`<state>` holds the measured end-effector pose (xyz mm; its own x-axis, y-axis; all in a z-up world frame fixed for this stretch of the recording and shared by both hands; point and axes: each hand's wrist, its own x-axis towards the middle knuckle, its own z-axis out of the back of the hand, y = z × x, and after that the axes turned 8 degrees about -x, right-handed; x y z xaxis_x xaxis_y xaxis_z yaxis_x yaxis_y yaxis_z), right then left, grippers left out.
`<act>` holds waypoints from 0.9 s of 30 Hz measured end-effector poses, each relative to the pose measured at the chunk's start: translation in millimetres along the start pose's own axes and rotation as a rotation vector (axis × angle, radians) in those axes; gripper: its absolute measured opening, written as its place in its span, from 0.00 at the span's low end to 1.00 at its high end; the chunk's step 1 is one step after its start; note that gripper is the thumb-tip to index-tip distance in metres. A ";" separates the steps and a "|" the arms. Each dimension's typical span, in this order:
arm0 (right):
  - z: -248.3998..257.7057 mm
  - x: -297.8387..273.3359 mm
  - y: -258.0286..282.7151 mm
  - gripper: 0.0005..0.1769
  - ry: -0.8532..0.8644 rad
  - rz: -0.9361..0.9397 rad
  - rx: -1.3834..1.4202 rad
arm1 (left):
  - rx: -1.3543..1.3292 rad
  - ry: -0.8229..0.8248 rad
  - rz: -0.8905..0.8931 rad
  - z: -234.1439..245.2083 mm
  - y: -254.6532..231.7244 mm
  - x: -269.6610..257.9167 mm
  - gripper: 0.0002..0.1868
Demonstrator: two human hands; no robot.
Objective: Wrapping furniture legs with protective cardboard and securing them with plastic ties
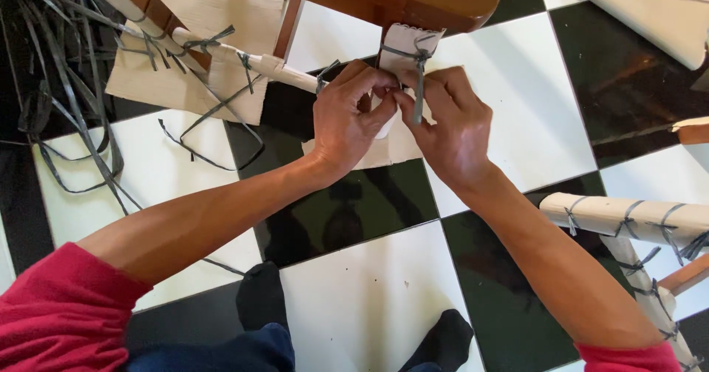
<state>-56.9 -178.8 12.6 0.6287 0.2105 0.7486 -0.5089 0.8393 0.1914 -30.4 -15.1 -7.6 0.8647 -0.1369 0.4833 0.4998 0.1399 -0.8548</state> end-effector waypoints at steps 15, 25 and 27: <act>1.4 -0.5 6.9 0.04 -0.072 -0.230 0.290 | 0.050 -0.034 -0.022 -4.5 -0.2 3.1 0.06; 19.9 -33.6 -25.7 0.14 0.108 -0.140 0.247 | 0.048 0.017 0.067 15.8 9.5 -7.1 0.07; 43.9 -45.4 -32.0 0.21 0.685 -0.245 -0.047 | 0.211 0.175 0.011 31.3 23.6 -14.2 0.08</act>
<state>-95.0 -237.3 0.4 0.9563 0.2672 0.1189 -0.2899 0.9201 0.2635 -29.4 20.8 -28.7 0.8577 -0.2990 0.4183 0.5054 0.3408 -0.7927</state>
